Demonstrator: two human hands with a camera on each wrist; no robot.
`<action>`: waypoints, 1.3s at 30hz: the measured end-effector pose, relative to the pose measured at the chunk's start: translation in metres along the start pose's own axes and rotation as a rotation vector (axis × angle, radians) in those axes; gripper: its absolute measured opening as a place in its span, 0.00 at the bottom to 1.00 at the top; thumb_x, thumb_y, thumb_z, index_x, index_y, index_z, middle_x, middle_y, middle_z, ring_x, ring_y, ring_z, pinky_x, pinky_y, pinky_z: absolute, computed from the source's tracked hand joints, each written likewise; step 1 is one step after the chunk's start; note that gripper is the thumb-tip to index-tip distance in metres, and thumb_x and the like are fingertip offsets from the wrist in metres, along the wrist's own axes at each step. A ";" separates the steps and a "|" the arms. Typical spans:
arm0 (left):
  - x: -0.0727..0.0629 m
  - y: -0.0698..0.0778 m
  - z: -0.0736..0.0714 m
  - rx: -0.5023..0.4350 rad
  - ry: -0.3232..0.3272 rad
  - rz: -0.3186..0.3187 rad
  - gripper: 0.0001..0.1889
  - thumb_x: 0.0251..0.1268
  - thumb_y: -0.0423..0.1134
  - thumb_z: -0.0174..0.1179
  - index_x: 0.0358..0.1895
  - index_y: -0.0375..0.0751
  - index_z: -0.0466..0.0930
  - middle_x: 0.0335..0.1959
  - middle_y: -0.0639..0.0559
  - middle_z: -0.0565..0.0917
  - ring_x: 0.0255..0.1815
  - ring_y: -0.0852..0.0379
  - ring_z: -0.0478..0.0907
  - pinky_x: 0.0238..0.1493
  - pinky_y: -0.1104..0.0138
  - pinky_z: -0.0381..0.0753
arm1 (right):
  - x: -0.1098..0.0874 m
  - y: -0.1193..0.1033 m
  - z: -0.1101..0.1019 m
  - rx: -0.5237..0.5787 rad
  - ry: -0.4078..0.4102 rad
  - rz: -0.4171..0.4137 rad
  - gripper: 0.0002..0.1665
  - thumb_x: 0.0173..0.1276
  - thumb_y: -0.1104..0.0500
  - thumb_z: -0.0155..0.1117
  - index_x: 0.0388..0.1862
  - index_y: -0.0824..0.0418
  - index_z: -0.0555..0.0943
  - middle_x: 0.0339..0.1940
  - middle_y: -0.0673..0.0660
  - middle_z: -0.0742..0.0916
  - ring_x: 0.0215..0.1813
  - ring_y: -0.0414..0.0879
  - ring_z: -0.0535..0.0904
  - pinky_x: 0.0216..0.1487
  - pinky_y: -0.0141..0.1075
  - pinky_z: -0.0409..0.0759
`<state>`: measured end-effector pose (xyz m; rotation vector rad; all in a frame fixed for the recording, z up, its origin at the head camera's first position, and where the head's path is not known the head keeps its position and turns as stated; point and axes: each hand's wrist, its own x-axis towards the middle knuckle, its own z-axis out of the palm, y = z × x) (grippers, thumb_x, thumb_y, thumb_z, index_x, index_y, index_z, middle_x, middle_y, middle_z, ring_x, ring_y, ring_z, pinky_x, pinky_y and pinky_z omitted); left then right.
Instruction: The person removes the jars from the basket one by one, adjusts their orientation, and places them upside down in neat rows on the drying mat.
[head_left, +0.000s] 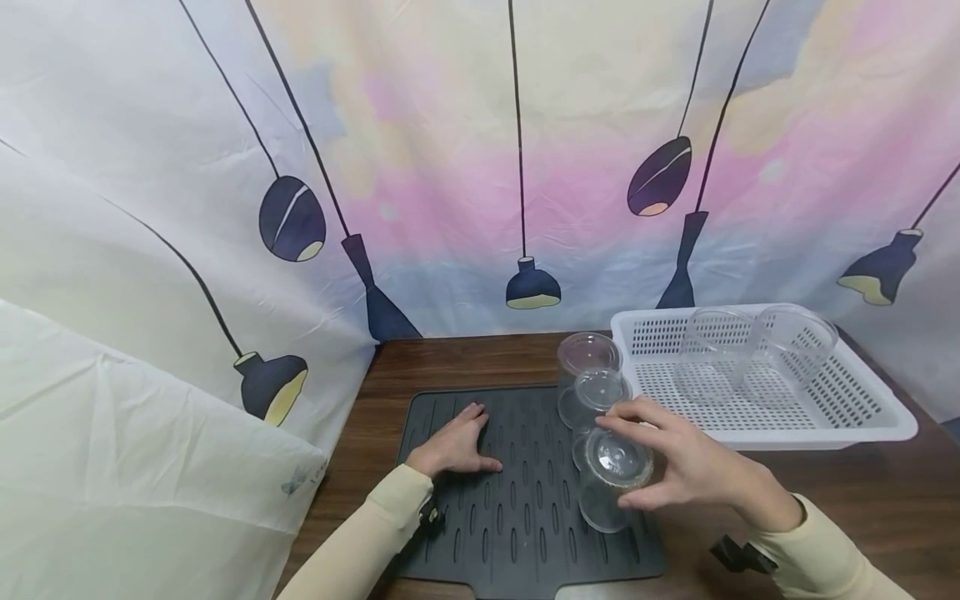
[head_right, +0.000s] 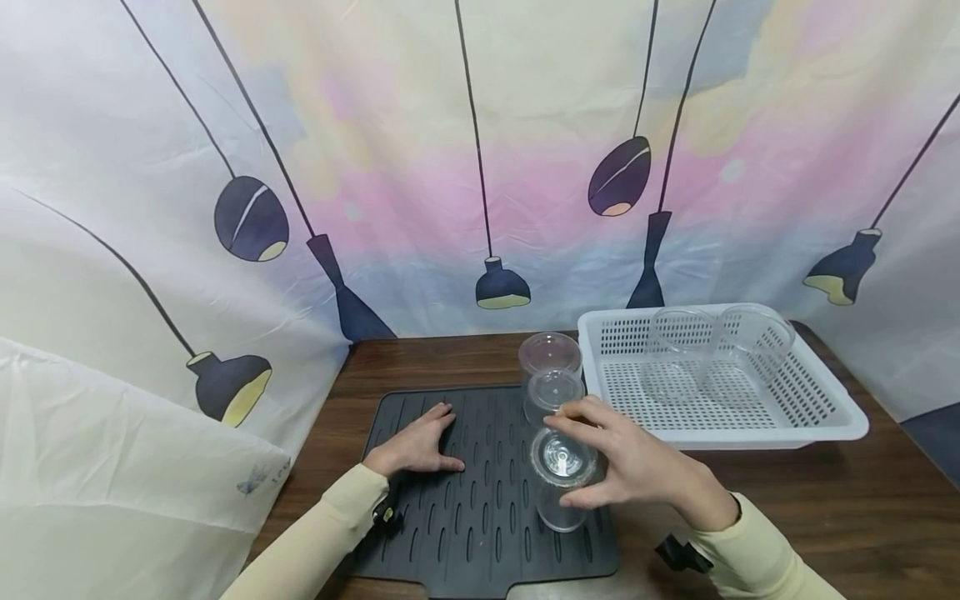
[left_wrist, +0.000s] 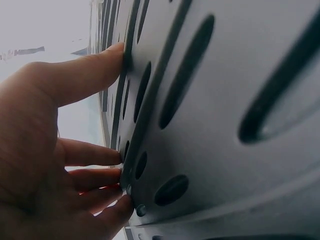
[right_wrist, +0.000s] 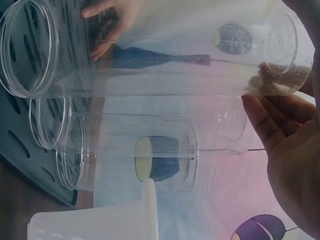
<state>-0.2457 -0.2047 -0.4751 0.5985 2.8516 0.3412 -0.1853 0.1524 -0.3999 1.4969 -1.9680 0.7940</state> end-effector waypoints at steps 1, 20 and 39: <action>0.000 0.000 0.000 -0.001 0.000 -0.002 0.50 0.51 0.62 0.69 0.71 0.32 0.64 0.77 0.40 0.58 0.79 0.45 0.51 0.72 0.50 0.62 | 0.000 0.000 0.000 0.002 0.005 -0.009 0.52 0.45 0.37 0.80 0.62 0.68 0.77 0.55 0.59 0.79 0.54 0.46 0.74 0.56 0.24 0.71; -0.001 0.000 0.001 -0.006 -0.011 -0.010 0.50 0.52 0.62 0.69 0.72 0.32 0.63 0.77 0.40 0.57 0.79 0.45 0.50 0.72 0.51 0.62 | 0.000 -0.002 -0.001 -0.016 -0.005 0.015 0.52 0.45 0.36 0.80 0.60 0.69 0.77 0.56 0.59 0.79 0.56 0.46 0.72 0.59 0.23 0.67; 0.003 0.000 0.000 0.010 -0.015 -0.007 0.50 0.52 0.62 0.69 0.72 0.32 0.63 0.77 0.41 0.58 0.79 0.46 0.50 0.73 0.51 0.62 | 0.001 0.000 -0.003 0.008 0.007 0.023 0.51 0.47 0.37 0.79 0.63 0.66 0.76 0.56 0.59 0.78 0.56 0.46 0.71 0.56 0.26 0.70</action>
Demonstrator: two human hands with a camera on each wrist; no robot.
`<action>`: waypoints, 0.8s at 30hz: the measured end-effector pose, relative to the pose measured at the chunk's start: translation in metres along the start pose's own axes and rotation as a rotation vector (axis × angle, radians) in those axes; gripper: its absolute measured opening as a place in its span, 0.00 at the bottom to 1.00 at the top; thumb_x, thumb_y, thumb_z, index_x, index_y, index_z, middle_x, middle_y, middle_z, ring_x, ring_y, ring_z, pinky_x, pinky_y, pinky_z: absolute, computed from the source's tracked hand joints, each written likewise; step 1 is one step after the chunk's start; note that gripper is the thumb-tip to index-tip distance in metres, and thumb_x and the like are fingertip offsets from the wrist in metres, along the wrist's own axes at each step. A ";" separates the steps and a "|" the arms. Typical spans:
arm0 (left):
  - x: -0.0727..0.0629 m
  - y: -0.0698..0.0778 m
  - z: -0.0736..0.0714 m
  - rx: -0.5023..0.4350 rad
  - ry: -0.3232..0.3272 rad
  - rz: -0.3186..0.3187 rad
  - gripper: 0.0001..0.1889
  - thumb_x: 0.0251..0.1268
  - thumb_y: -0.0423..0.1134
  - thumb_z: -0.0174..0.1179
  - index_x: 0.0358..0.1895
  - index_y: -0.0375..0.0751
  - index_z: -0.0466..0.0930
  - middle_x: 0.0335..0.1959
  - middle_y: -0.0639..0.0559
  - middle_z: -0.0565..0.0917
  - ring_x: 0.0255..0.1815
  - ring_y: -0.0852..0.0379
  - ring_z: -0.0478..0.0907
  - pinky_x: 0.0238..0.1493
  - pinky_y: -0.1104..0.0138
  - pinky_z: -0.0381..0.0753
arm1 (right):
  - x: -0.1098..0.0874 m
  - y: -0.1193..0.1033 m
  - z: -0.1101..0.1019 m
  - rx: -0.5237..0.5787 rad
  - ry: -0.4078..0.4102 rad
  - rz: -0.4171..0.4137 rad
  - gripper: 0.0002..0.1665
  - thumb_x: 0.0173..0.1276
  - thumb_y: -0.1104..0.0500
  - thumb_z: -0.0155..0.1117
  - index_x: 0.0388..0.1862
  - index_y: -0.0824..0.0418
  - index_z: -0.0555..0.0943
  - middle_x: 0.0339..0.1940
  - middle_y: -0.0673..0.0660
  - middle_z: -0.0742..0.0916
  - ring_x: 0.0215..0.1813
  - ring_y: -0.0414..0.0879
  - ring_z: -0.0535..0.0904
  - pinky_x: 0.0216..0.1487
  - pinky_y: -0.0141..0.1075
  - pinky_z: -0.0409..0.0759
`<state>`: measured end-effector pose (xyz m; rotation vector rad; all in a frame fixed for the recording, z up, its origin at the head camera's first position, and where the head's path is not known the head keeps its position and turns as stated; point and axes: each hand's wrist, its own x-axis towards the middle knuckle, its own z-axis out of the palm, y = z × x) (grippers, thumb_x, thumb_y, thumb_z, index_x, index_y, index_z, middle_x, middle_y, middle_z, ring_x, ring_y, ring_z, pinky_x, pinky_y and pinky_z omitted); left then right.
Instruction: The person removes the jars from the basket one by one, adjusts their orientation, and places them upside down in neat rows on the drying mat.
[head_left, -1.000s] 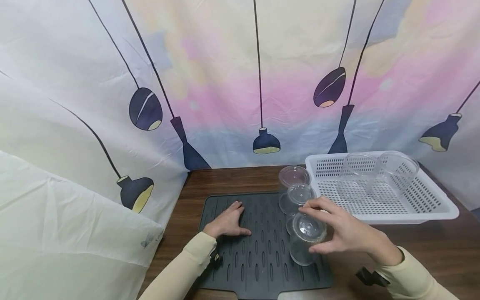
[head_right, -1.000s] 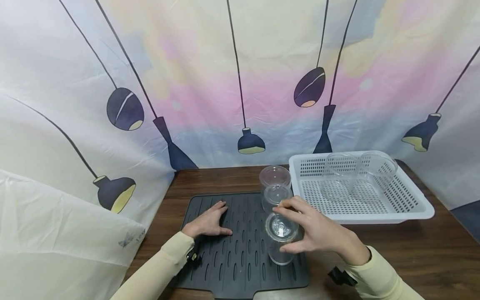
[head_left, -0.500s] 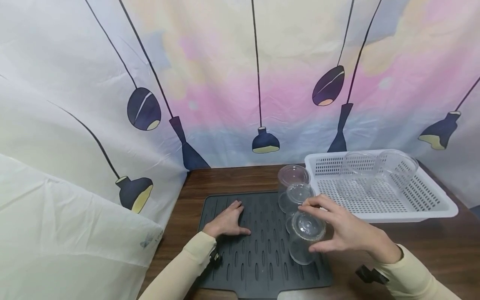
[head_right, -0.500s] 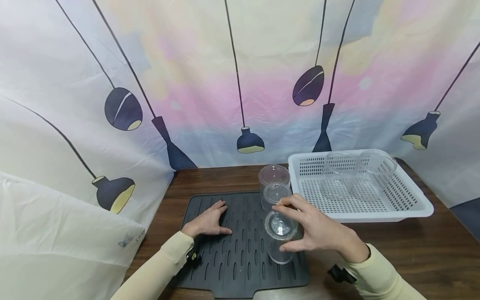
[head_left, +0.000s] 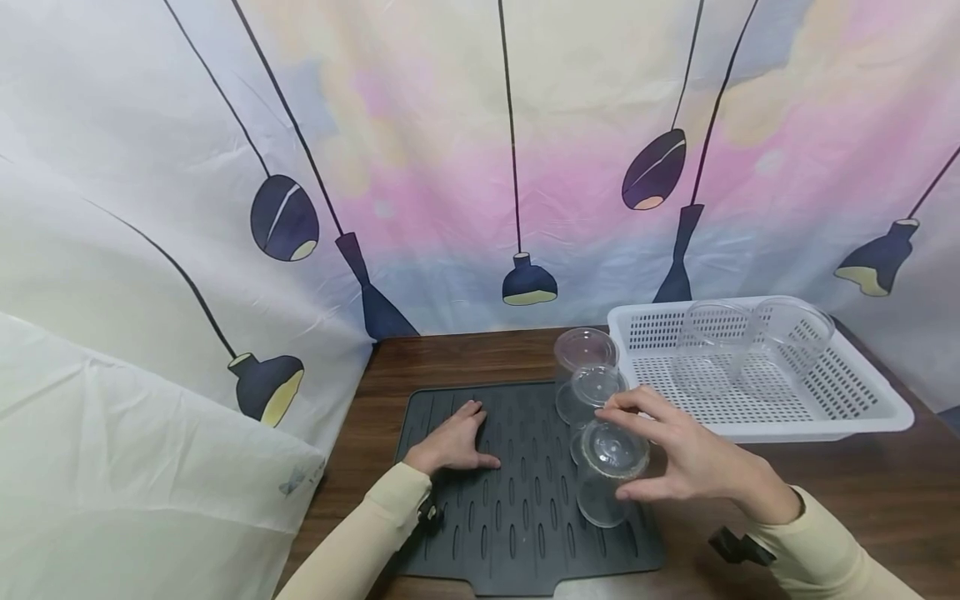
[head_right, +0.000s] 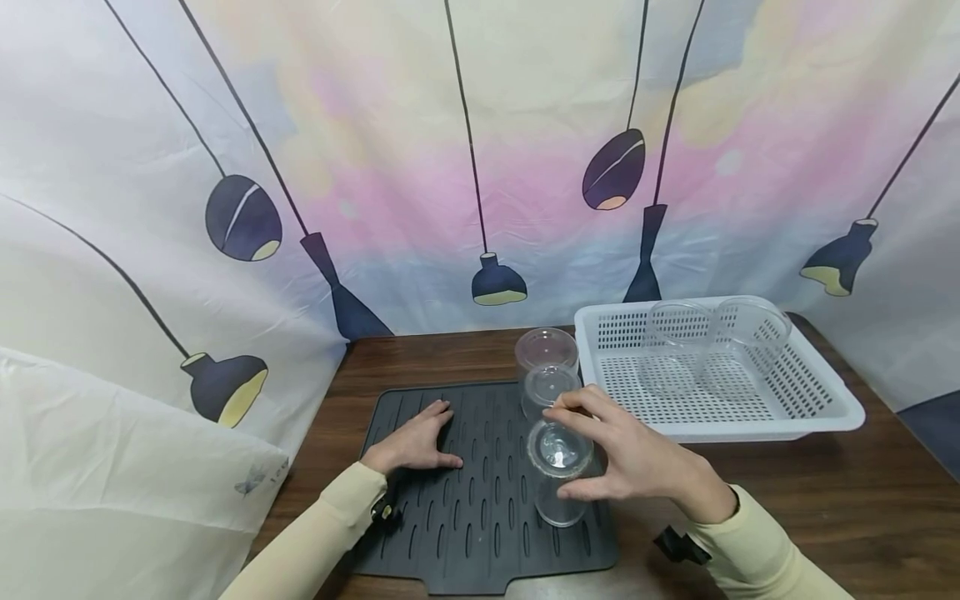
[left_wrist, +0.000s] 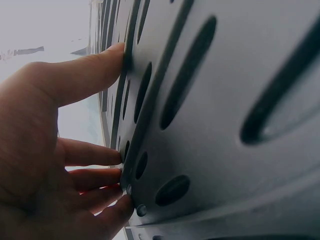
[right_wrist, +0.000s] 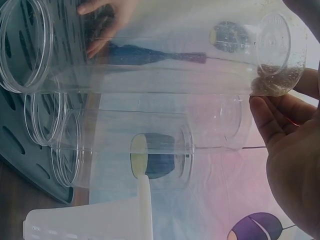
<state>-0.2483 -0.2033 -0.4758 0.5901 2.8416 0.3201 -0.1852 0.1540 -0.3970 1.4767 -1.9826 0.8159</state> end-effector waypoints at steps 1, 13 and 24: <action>0.000 0.000 0.000 0.001 0.001 0.002 0.50 0.52 0.62 0.69 0.72 0.32 0.63 0.77 0.41 0.58 0.79 0.45 0.50 0.72 0.51 0.62 | 0.000 0.000 0.000 -0.004 -0.001 0.004 0.51 0.47 0.37 0.79 0.63 0.66 0.76 0.56 0.59 0.78 0.56 0.46 0.71 0.56 0.25 0.70; 0.000 -0.001 0.001 0.001 0.006 0.012 0.50 0.53 0.62 0.69 0.72 0.32 0.63 0.77 0.40 0.58 0.79 0.45 0.51 0.72 0.51 0.62 | -0.001 -0.001 0.000 0.015 0.017 -0.012 0.50 0.46 0.41 0.81 0.61 0.70 0.76 0.55 0.61 0.79 0.57 0.47 0.71 0.60 0.24 0.67; 0.000 -0.002 0.003 -0.007 0.012 0.013 0.50 0.53 0.62 0.68 0.72 0.32 0.63 0.77 0.40 0.57 0.79 0.45 0.50 0.72 0.50 0.61 | 0.001 -0.003 -0.006 0.023 0.007 0.016 0.48 0.47 0.43 0.81 0.60 0.71 0.76 0.57 0.60 0.78 0.58 0.46 0.71 0.61 0.23 0.66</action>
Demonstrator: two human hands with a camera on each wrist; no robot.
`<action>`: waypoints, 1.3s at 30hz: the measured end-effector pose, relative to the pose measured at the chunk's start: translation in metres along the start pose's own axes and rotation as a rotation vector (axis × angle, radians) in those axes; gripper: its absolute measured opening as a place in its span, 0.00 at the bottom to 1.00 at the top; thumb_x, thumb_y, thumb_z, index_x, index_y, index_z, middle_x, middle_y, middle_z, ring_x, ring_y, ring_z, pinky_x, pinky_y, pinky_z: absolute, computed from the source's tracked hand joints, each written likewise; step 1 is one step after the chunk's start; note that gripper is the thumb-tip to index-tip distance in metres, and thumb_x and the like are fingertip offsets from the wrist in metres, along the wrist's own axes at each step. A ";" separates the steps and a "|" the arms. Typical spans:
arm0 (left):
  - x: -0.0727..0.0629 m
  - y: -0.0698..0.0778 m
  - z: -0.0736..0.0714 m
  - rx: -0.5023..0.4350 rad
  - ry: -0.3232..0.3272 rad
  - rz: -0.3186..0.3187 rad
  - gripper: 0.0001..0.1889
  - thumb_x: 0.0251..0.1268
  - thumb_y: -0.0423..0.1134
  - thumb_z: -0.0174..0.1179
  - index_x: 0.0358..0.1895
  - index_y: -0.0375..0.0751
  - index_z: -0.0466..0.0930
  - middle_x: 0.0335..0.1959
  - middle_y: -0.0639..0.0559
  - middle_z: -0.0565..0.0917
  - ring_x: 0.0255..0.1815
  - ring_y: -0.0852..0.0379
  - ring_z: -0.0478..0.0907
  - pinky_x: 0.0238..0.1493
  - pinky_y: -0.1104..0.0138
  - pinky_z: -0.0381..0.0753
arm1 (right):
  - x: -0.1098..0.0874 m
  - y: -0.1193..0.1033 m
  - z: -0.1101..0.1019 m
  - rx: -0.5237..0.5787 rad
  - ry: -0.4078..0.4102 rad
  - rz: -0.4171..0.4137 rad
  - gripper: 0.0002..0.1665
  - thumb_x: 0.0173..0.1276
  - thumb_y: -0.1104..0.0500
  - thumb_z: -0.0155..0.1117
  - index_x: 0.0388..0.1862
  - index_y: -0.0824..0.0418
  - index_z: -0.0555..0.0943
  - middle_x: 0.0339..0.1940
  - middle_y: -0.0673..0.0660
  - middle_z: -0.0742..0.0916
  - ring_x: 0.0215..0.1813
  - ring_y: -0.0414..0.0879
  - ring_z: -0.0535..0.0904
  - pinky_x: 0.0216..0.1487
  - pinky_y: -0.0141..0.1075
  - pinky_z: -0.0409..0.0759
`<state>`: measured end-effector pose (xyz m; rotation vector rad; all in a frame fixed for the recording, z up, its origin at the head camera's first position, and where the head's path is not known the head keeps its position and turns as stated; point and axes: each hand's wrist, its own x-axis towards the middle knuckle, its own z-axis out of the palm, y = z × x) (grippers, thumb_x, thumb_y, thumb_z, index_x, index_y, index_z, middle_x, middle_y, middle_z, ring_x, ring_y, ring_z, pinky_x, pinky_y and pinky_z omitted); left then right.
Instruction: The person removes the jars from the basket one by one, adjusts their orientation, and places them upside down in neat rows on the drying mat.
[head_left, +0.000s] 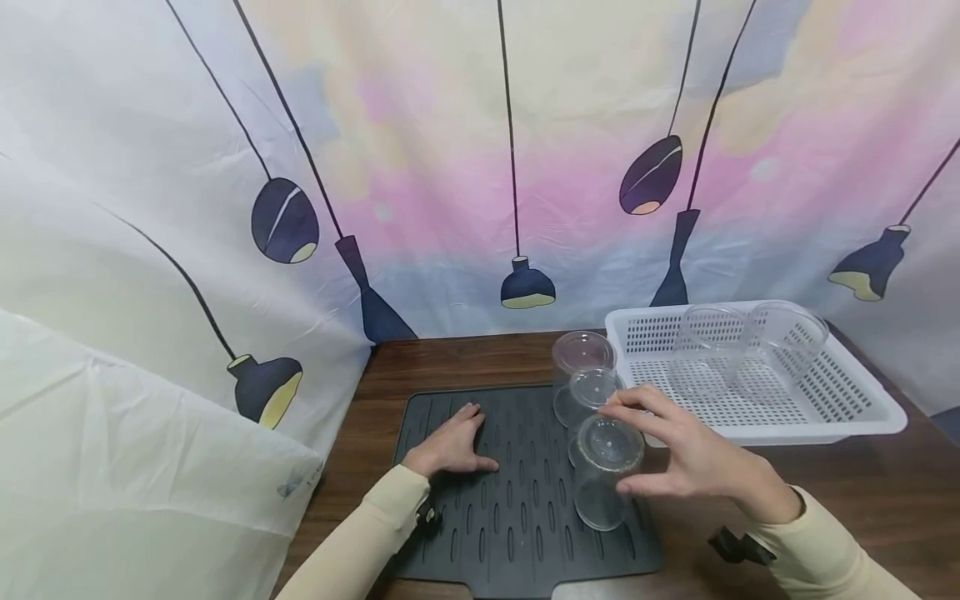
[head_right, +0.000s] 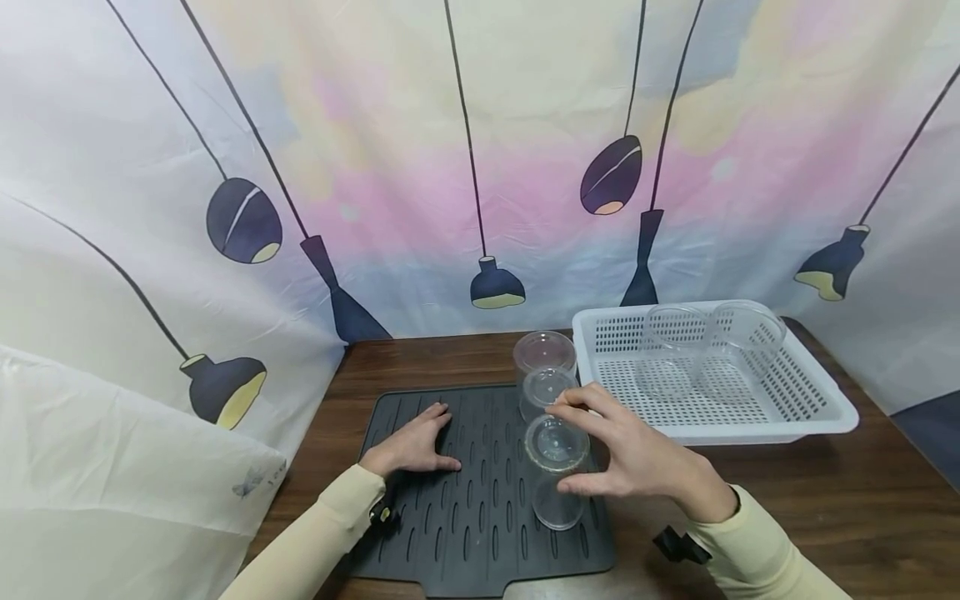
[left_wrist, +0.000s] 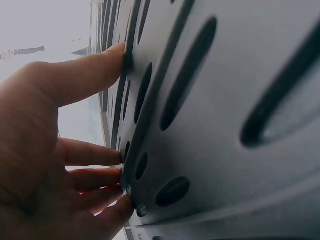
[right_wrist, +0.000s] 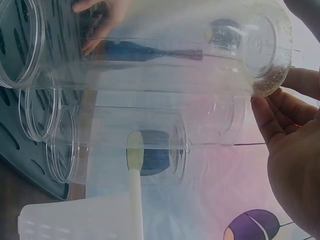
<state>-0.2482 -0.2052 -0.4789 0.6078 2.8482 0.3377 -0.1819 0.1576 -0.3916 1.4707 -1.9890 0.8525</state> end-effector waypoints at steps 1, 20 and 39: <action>0.000 0.000 0.000 0.000 -0.001 -0.001 0.50 0.53 0.62 0.68 0.72 0.32 0.63 0.77 0.40 0.57 0.79 0.45 0.50 0.72 0.50 0.61 | 0.000 0.000 0.000 0.000 0.000 0.001 0.48 0.47 0.43 0.81 0.60 0.71 0.76 0.57 0.61 0.78 0.59 0.46 0.71 0.62 0.23 0.65; 0.000 0.001 -0.002 0.005 -0.013 -0.005 0.50 0.52 0.61 0.69 0.72 0.32 0.63 0.77 0.40 0.57 0.79 0.44 0.50 0.72 0.50 0.62 | 0.001 0.013 -0.019 0.000 0.090 0.062 0.47 0.50 0.40 0.78 0.59 0.72 0.77 0.56 0.64 0.80 0.62 0.48 0.73 0.68 0.26 0.64; 0.000 0.001 -0.001 0.002 -0.011 -0.006 0.50 0.53 0.62 0.69 0.72 0.32 0.62 0.77 0.40 0.57 0.79 0.45 0.50 0.72 0.50 0.61 | -0.003 0.028 -0.045 -0.059 0.185 0.229 0.52 0.38 0.48 0.83 0.62 0.71 0.75 0.62 0.63 0.78 0.68 0.42 0.69 0.71 0.27 0.60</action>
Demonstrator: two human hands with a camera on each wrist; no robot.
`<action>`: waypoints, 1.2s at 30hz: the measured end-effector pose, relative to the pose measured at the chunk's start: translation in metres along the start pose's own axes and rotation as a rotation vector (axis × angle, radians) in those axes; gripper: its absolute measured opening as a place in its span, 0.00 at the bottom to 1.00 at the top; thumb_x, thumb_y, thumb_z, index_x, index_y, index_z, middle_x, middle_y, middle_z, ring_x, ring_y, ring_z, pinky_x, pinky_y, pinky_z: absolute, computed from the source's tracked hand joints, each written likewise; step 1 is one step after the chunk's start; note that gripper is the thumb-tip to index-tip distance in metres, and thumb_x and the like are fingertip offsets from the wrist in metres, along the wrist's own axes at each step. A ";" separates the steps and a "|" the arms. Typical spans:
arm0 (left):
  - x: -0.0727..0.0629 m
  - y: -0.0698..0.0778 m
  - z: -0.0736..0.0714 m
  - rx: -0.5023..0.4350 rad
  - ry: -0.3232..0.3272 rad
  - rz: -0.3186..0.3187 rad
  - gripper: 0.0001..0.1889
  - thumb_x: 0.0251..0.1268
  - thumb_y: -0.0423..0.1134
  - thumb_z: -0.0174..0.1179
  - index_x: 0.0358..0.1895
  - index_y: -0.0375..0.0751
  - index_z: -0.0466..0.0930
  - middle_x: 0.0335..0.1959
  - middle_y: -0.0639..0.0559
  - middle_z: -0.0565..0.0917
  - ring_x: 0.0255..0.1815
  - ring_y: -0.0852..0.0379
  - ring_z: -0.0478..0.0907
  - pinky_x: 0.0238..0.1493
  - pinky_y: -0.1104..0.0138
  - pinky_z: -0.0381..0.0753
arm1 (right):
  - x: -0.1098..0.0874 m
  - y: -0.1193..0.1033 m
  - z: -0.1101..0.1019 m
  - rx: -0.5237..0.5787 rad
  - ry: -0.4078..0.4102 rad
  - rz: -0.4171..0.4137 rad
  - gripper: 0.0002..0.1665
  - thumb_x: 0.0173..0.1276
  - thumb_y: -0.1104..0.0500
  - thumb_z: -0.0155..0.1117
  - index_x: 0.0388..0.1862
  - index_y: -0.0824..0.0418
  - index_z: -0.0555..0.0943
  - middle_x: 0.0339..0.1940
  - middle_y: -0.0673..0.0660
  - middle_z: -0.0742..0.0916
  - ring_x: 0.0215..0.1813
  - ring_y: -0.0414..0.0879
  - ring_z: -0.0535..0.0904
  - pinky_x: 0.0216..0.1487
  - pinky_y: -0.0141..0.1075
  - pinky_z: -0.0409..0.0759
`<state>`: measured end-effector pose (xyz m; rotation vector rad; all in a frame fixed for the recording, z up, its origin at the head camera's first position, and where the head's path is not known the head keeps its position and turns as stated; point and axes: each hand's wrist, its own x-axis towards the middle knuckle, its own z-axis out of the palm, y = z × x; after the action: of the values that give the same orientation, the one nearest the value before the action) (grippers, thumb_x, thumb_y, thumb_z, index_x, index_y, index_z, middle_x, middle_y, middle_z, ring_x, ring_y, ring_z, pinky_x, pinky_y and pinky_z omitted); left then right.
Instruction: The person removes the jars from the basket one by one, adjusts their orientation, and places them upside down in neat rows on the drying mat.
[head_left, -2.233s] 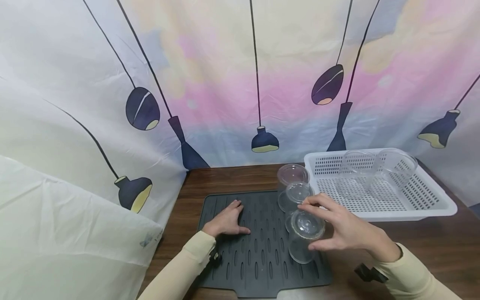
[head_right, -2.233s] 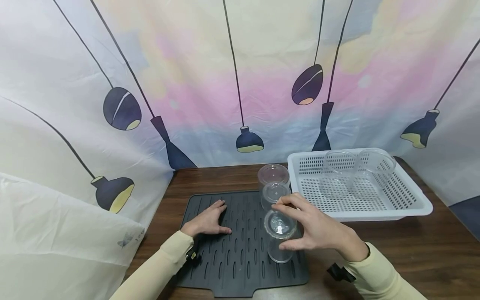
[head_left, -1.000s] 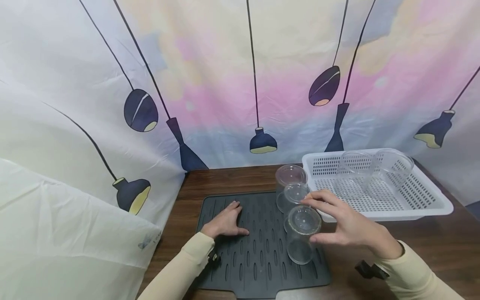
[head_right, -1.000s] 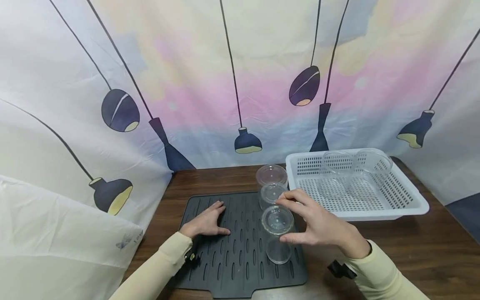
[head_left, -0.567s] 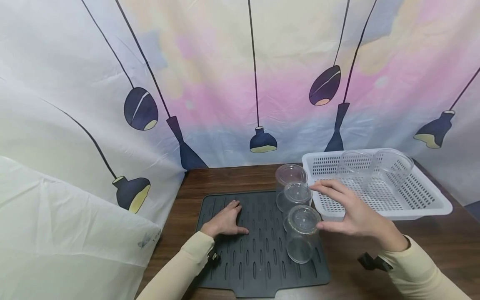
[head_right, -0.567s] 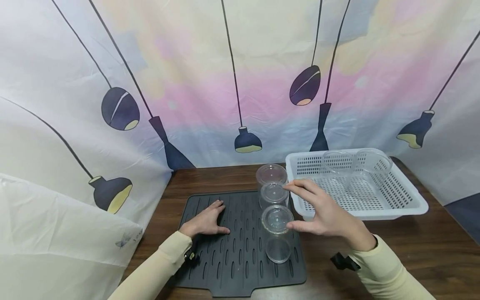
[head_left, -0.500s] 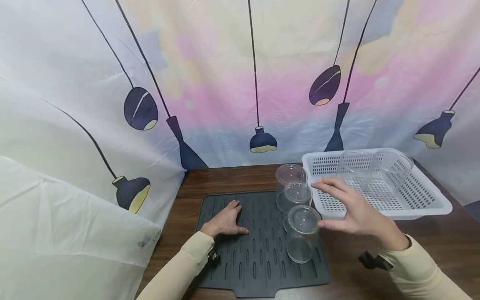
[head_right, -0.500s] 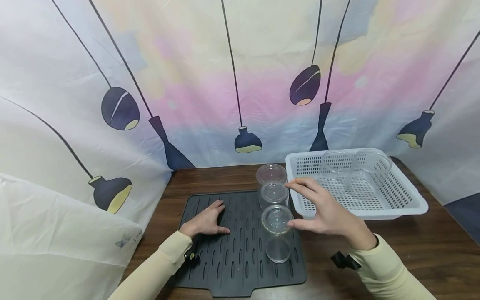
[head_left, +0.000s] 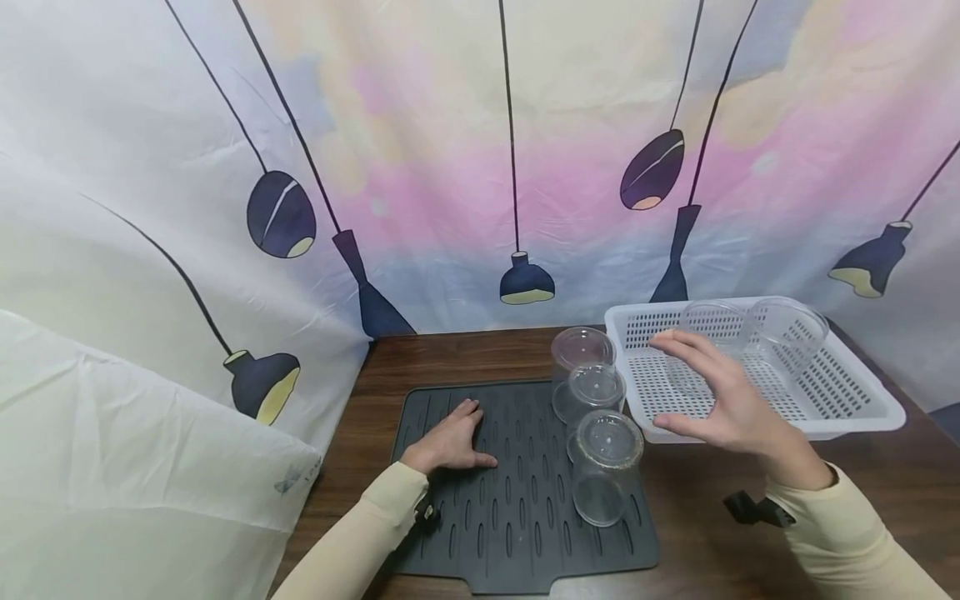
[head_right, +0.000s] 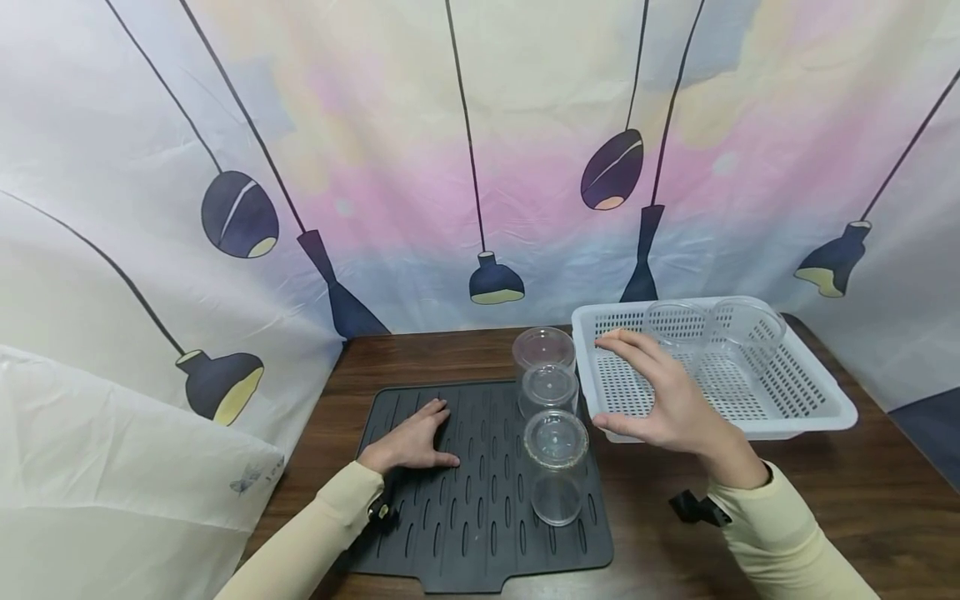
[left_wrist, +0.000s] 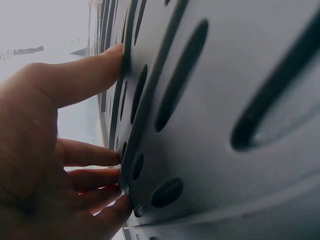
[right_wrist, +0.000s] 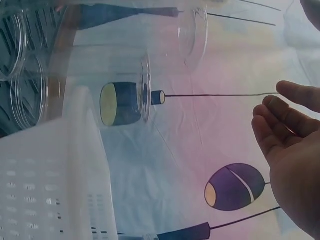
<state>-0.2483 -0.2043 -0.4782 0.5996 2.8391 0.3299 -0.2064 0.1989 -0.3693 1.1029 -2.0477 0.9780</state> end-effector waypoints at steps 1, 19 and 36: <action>0.000 0.000 0.000 0.001 -0.001 0.000 0.50 0.53 0.62 0.69 0.72 0.32 0.62 0.77 0.40 0.57 0.79 0.45 0.50 0.72 0.50 0.61 | 0.000 0.000 -0.001 -0.003 0.003 0.009 0.53 0.38 0.49 0.83 0.62 0.70 0.75 0.62 0.63 0.78 0.68 0.42 0.69 0.70 0.26 0.60; 0.000 0.001 -0.001 0.005 -0.010 -0.003 0.49 0.53 0.61 0.69 0.72 0.32 0.62 0.77 0.40 0.57 0.79 0.45 0.49 0.72 0.49 0.61 | -0.003 0.012 -0.020 -0.034 0.095 0.103 0.55 0.32 0.61 0.82 0.65 0.72 0.72 0.59 0.69 0.78 0.66 0.37 0.70 0.68 0.23 0.63; -0.001 0.001 -0.001 -0.009 0.001 -0.002 0.49 0.53 0.61 0.69 0.72 0.32 0.62 0.77 0.41 0.57 0.79 0.45 0.50 0.72 0.49 0.61 | -0.008 0.020 -0.034 -0.121 0.118 0.284 0.58 0.33 0.69 0.82 0.70 0.63 0.70 0.64 0.66 0.76 0.66 0.28 0.66 0.65 0.17 0.60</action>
<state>-0.2477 -0.2039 -0.4770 0.5956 2.8369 0.3427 -0.2148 0.2382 -0.3637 0.6882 -2.1717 1.0130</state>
